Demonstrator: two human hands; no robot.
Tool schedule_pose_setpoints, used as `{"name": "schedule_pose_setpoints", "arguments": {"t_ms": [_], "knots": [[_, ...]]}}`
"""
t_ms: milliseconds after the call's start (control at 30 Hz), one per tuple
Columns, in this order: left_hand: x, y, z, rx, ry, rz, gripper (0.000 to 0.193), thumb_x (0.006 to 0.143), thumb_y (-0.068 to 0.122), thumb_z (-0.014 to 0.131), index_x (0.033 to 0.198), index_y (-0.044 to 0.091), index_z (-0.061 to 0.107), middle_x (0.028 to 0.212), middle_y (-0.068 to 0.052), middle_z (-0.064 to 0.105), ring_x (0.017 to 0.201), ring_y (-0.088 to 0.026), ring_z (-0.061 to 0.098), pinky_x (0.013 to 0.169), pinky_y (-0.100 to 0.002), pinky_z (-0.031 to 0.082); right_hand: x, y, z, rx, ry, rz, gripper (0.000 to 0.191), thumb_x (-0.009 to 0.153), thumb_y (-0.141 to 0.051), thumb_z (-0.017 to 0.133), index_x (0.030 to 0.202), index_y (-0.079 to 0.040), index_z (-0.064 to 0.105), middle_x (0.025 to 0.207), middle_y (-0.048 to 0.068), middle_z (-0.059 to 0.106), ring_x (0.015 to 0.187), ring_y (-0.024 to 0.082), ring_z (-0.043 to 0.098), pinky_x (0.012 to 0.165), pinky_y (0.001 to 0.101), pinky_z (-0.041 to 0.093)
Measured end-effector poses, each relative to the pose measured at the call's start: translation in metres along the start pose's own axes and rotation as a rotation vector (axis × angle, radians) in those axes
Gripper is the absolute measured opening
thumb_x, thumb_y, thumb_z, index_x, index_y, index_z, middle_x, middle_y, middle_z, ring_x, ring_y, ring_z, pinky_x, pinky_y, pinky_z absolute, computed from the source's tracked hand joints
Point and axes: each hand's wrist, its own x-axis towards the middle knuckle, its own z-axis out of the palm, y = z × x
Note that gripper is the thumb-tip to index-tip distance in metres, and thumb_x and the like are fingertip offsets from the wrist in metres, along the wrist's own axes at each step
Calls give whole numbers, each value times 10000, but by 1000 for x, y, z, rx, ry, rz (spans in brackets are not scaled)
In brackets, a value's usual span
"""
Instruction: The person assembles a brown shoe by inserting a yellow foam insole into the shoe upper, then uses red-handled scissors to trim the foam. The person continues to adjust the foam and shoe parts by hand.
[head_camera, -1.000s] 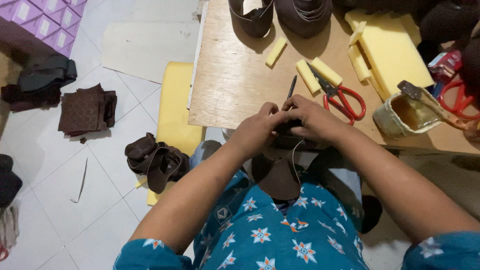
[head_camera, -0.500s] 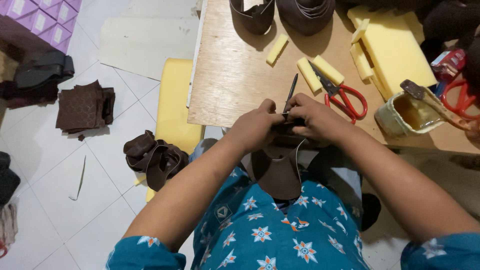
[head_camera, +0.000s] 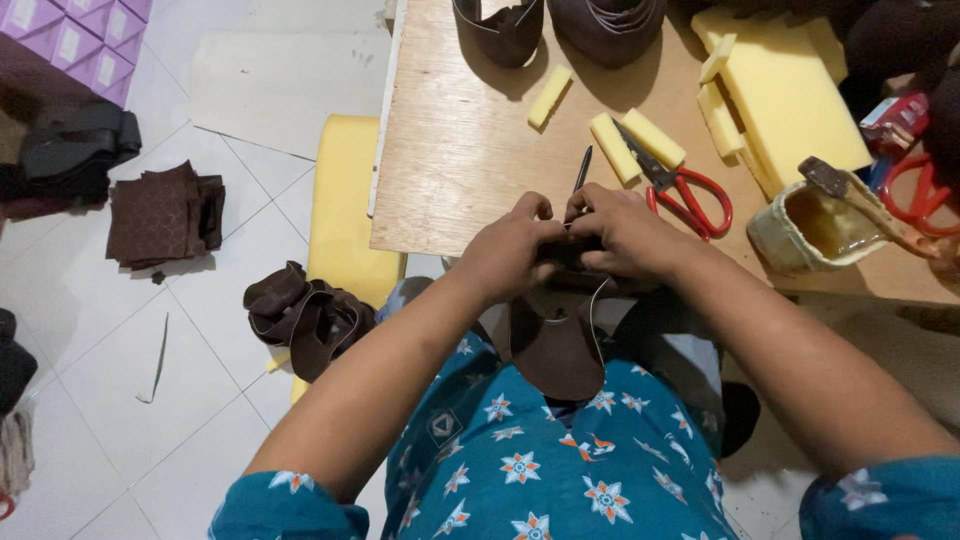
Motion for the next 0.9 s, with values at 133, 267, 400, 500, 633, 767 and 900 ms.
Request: {"name": "schedule_pose_setpoints", "arguments": {"t_ms": [133, 267, 400, 500, 633, 767, 900], "knots": [[1, -4, 7, 70, -27, -15, 190, 782, 228, 787, 956, 158, 757, 1110, -87, 612, 988, -325, 656, 820, -443, 537, -3, 3, 1, 11, 35, -37, 228, 697, -123, 814, 917, -97, 760, 1099, 109, 647, 1029, 329, 634, 846, 438, 508], [6, -12, 13, 115, -11, 16, 165, 859, 162, 723, 1021, 157, 754, 1066, -82, 652, 994, -333, 659, 841, -439, 536, -12, 10, 3, 152, 123, -21, 157, 800, -113, 747, 954, -98, 723, 953, 87, 676, 912, 288, 685, 790, 376, 550], [3, -14, 18, 22, 40, -9, 246, 819, 161, 710, 1062, 148, 745, 1017, -100, 686, 956, -350, 657, 816, -439, 533, -18, 14, 12, 109, 188, 6, 154, 840, -106, 721, 983, -69, 677, 923, 134, 680, 878, 337, 681, 770, 395, 546], [0, -11, 19, -40, 139, -59, 172, 845, 192, 734, 1005, 133, 748, 971, -121, 720, 937, -360, 675, 811, -445, 543, -18, 16, 15, 60, 181, 47, 159, 861, -146, 732, 981, -72, 657, 899, 149, 690, 857, 353, 689, 746, 417, 547], [-1, -6, 19, -44, 155, -127, 137, 865, 191, 729, 992, 143, 746, 939, -116, 740, 907, -362, 695, 783, -462, 545, -18, 16, 18, 49, 182, 96, 184, 865, -167, 721, 1004, -78, 640, 872, 160, 696, 822, 364, 696, 709, 432, 550], [-2, 1, 16, -51, 146, -128, 204, 863, 153, 707, 1065, 163, 674, 931, -109, 752, 901, -366, 703, 766, -471, 543, -19, 11, 16, 61, 174, 151, 202, 892, -183, 701, 1051, -86, 624, 871, 163, 703, 817, 363, 703, 709, 431, 556], [0, 5, 9, 25, 56, -206, 388, 870, 129, 695, 1207, 169, 507, 900, -164, 736, 893, -406, 692, 766, -506, 526, -18, 3, 9, 93, 153, 224, 315, 865, -236, 752, 1099, -80, 609, 888, 170, 720, 837, 354, 714, 725, 427, 556]]}}
